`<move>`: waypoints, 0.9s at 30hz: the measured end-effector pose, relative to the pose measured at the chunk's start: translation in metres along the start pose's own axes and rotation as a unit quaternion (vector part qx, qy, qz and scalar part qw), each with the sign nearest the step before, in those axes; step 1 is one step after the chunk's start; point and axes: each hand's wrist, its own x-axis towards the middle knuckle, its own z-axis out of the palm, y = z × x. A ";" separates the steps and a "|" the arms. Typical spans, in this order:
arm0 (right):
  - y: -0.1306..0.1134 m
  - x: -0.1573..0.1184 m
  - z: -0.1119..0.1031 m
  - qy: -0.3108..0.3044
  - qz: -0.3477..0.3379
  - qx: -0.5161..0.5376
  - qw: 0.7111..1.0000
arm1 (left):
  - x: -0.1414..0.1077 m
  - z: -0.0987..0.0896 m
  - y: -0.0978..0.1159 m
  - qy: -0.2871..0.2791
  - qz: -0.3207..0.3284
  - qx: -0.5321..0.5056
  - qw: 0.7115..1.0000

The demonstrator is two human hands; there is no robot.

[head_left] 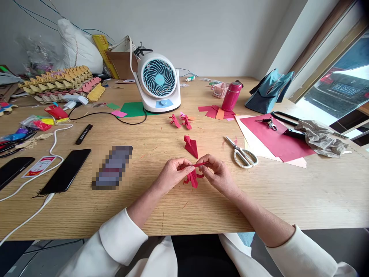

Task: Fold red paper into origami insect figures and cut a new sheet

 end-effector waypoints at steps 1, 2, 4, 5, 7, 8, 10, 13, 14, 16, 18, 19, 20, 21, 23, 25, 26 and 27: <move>0.000 0.000 0.000 -0.003 -0.001 0.002 1.000 | 0.000 0.000 0.000 -0.003 -0.002 0.004 1.000; 0.000 0.000 0.001 -0.006 -0.002 0.004 1.000 | 0.000 0.001 -0.001 -0.007 -0.004 0.005 1.000; 0.000 -0.001 0.001 -0.011 -0.005 0.004 1.000 | 0.000 0.002 -0.001 -0.010 -0.010 -0.013 1.000; 0.000 -0.001 0.001 -0.013 -0.009 0.000 1.000 | 0.000 0.002 -0.001 -0.011 -0.014 -0.033 0.999; -0.001 -0.001 0.001 -0.015 -0.014 -0.012 1.000 | 0.000 0.002 -0.001 -0.011 -0.024 -0.081 0.996; -0.001 -0.001 0.001 -0.015 -0.014 -0.016 1.000 | 0.000 0.002 0.000 -0.013 -0.033 -0.103 0.994; -0.002 -0.001 0.000 -0.014 -0.008 -0.015 1.000 | -0.001 0.002 0.000 -0.018 -0.052 -0.131 0.990; -0.002 -0.001 -0.001 -0.008 0.001 -0.003 1.000 | -0.001 0.002 0.001 -0.019 -0.075 -0.151 0.986; -0.002 -0.001 -0.001 -0.008 0.002 -0.001 1.000 | -0.001 0.002 0.001 -0.018 -0.080 -0.155 0.985; -0.001 -0.001 -0.001 -0.008 0.002 0.001 1.000 | -0.001 0.002 0.000 -0.014 -0.087 -0.161 0.983; 0.000 -0.001 -0.001 -0.009 0.007 0.005 1.000 | -0.001 0.001 0.000 -0.011 -0.092 -0.165 0.982; 0.000 -0.001 -0.001 -0.008 0.011 0.008 1.000 | -0.001 0.001 -0.001 -0.009 -0.093 -0.166 0.982; 0.001 -0.001 -0.001 -0.008 0.015 0.010 1.000 | -0.001 0.001 -0.001 -0.009 -0.093 -0.165 0.982; 0.001 -0.001 -0.001 -0.007 0.018 0.011 1.000 | 0.000 0.001 -0.001 -0.010 -0.092 -0.163 0.982; 0.002 -0.001 -0.001 -0.006 0.021 0.012 1.000 | 0.000 0.002 0.000 -0.010 -0.080 -0.152 0.985; 0.003 0.000 -0.001 -0.006 0.025 0.018 1.000 | -0.001 0.003 0.001 -0.003 -0.052 -0.123 0.991; 0.004 0.000 -0.001 -0.006 0.028 0.025 0.999 | -0.001 0.003 0.001 0.003 -0.037 -0.101 0.994; 0.004 0.000 -0.001 -0.008 0.032 0.032 0.999 | -0.001 0.003 0.001 0.009 -0.024 -0.076 0.997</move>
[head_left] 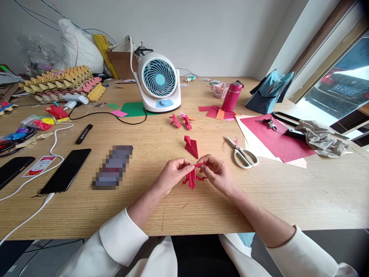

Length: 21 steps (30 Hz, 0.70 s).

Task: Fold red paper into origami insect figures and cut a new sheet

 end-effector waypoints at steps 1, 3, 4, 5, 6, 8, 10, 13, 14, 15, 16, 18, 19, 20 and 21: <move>0.000 0.000 0.000 -0.004 0.004 0.007 1.000 | 0.000 0.000 0.000 0.004 0.007 0.025 1.000; 0.001 0.000 0.002 -0.012 0.006 0.019 1.000 | 0.000 0.001 -0.002 0.004 0.010 0.064 0.998; 0.001 0.000 0.002 -0.015 0.004 0.023 1.000 | 0.000 0.001 -0.003 -0.001 0.011 0.072 0.997; 0.001 0.000 0.003 -0.016 0.001 0.025 1.000 | 0.000 0.001 -0.004 -0.008 0.015 0.073 0.997; 0.001 0.000 0.004 -0.015 -0.001 0.025 1.000 | 0.000 0.002 -0.005 -0.014 0.023 0.067 0.997; 0.000 -0.001 0.004 -0.009 -0.003 0.018 1.000 | 0.001 0.003 -0.006 -0.021 0.039 0.046 0.998; 0.000 -0.001 0.004 0.002 -0.011 0.005 1.000 | 0.001 0.005 -0.008 -0.022 0.042 0.025 0.999; 0.000 -0.001 0.004 0.018 -0.029 -0.007 0.999 | 0.000 0.007 -0.009 -0.017 0.033 0.005 0.999; 0.001 -0.001 0.004 0.023 -0.030 -0.006 0.999 | 0.000 0.008 -0.009 -0.014 0.032 0.004 0.999; 0.002 -0.001 0.004 0.028 -0.026 -0.004 0.999 | -0.001 0.008 -0.008 -0.009 0.035 0.009 0.999; 0.003 0.000 0.004 0.032 -0.020 0.001 0.999 | -0.001 0.008 -0.008 -0.003 0.041 0.017 0.999; 0.005 0.001 0.004 0.034 -0.005 0.015 0.999 | -0.002 0.008 -0.005 0.012 0.064 0.044 0.997; 0.006 0.001 0.004 0.030 0.003 0.023 0.999 | -0.003 0.008 -0.004 0.021 0.081 0.062 0.995; 0.007 0.002 0.003 0.023 0.010 0.034 0.999 | -0.003 0.008 -0.002 0.031 0.102 0.083 0.991; 0.008 0.002 0.003 0.014 0.016 0.045 0.999 | -0.004 0.007 -0.001 0.040 0.124 0.107 0.986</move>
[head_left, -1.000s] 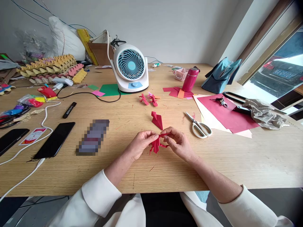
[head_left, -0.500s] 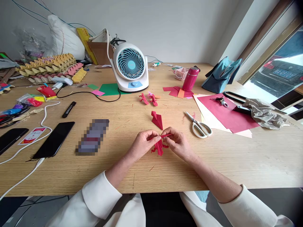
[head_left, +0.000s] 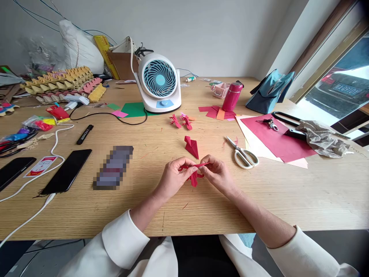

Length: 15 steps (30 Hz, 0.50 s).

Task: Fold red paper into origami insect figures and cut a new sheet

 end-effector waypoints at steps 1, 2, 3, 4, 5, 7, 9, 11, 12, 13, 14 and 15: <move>0.000 0.000 -0.001 -0.012 0.006 0.013 1.000 | 0.000 -0.001 0.001 0.009 0.023 0.026 0.999; 0.000 0.001 -0.002 -0.025 0.011 0.027 0.999 | -0.001 -0.001 0.001 0.016 0.044 0.052 0.998; -0.001 0.001 -0.002 -0.038 0.015 0.040 0.998 | -0.001 -0.002 0.002 0.023 0.063 0.075 0.995; -0.002 0.001 -0.003 -0.049 0.018 0.050 0.997 | -0.002 -0.003 0.002 0.029 0.081 0.095 0.992; -0.004 0.001 -0.004 -0.057 0.021 0.058 0.996 | -0.002 -0.004 0.001 0.034 0.099 0.114 0.988; -0.007 0.002 -0.007 -0.065 0.027 0.069 0.995 | -0.002 -0.007 0.001 0.043 0.134 0.150 0.979; -0.011 0.002 -0.009 -0.076 0.033 0.078 0.993 | -0.001 -0.010 0.001 0.050 0.167 0.185 0.967; -0.014 0.002 -0.012 -0.096 0.035 0.083 0.991 | 0.000 -0.013 0.001 0.055 0.194 0.211 0.956; -0.014 0.002 -0.013 -0.105 0.035 0.084 0.990 | 0.001 -0.014 0.001 0.054 0.206 0.220 0.952; -0.014 0.002 -0.014 -0.110 0.037 0.085 0.990 | 0.002 -0.015 0.002 0.051 0.217 0.227 0.948; -0.014 0.002 -0.014 -0.108 0.040 0.088 0.989 | 0.002 -0.015 0.002 0.046 0.229 0.233 0.944; -0.012 0.002 -0.015 -0.103 0.046 0.093 0.989 | 0.003 -0.015 0.002 0.040 0.242 0.238 0.940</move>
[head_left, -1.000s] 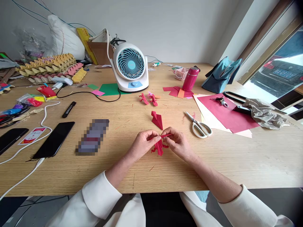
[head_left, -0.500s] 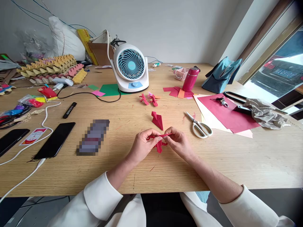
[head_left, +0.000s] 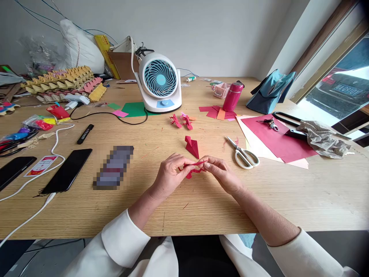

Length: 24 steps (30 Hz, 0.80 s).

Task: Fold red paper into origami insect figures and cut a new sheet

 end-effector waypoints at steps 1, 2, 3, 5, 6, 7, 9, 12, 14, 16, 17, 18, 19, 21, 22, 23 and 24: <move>0.001 0.000 0.000 0.007 0.007 0.006 1.000 | 0.000 0.000 0.000 -0.005 0.014 0.004 1.000; 0.003 0.001 0.000 0.013 0.015 0.012 1.000 | 0.000 0.001 0.000 -0.010 0.026 0.007 1.000; 0.004 0.001 0.000 0.018 0.024 0.017 0.999 | 0.000 0.001 0.000 -0.014 0.034 0.011 0.999; 0.006 0.002 0.001 0.023 0.038 0.025 0.999 | 0.000 0.002 0.002 -0.018 0.044 0.018 0.999; 0.006 0.002 0.002 0.025 0.044 0.028 0.998 | 0.000 0.003 0.003 -0.018 0.046 0.021 0.999; 0.006 0.002 0.003 0.026 0.049 0.032 0.998 | 0.000 0.003 0.003 -0.017 0.048 0.021 0.998; 0.005 0.002 0.004 0.023 0.058 0.038 0.997 | 0.000 0.004 0.005 -0.015 0.051 0.018 0.998; 0.005 0.001 0.004 0.013 0.060 0.032 0.998 | 0.000 0.005 0.007 -0.013 0.048 0.017 0.999; 0.006 0.001 0.003 0.008 0.059 0.023 0.998 | 0.000 0.006 0.008 -0.011 0.043 0.027 0.999; 0.006 0.001 0.003 0.006 0.063 0.020 0.998 | 0.000 0.006 0.009 -0.010 0.038 0.037 0.999; 0.006 0.001 0.003 0.007 0.067 0.021 0.998 | 0.000 0.006 0.009 -0.010 0.036 0.041 0.998; 0.006 0.001 0.003 0.007 0.071 0.024 0.997 | 0.000 0.006 0.009 -0.009 0.035 0.043 0.998; 0.005 0.001 0.003 0.007 0.074 0.027 0.997 | 0.000 0.006 0.009 -0.009 0.034 0.045 0.998; 0.004 0.001 0.003 0.002 0.078 0.031 0.996 | -0.001 0.006 0.009 -0.010 0.033 0.045 0.998; 0.003 0.001 0.003 -0.004 0.080 0.031 0.996 | -0.001 0.006 0.009 -0.011 0.034 0.046 0.998; 0.003 0.001 0.003 -0.009 0.081 0.028 0.996 | -0.001 0.006 0.009 -0.011 0.036 0.048 0.998; 0.003 0.001 0.003 -0.013 0.083 0.026 0.996 | -0.001 0.006 0.008 -0.012 0.037 0.051 0.998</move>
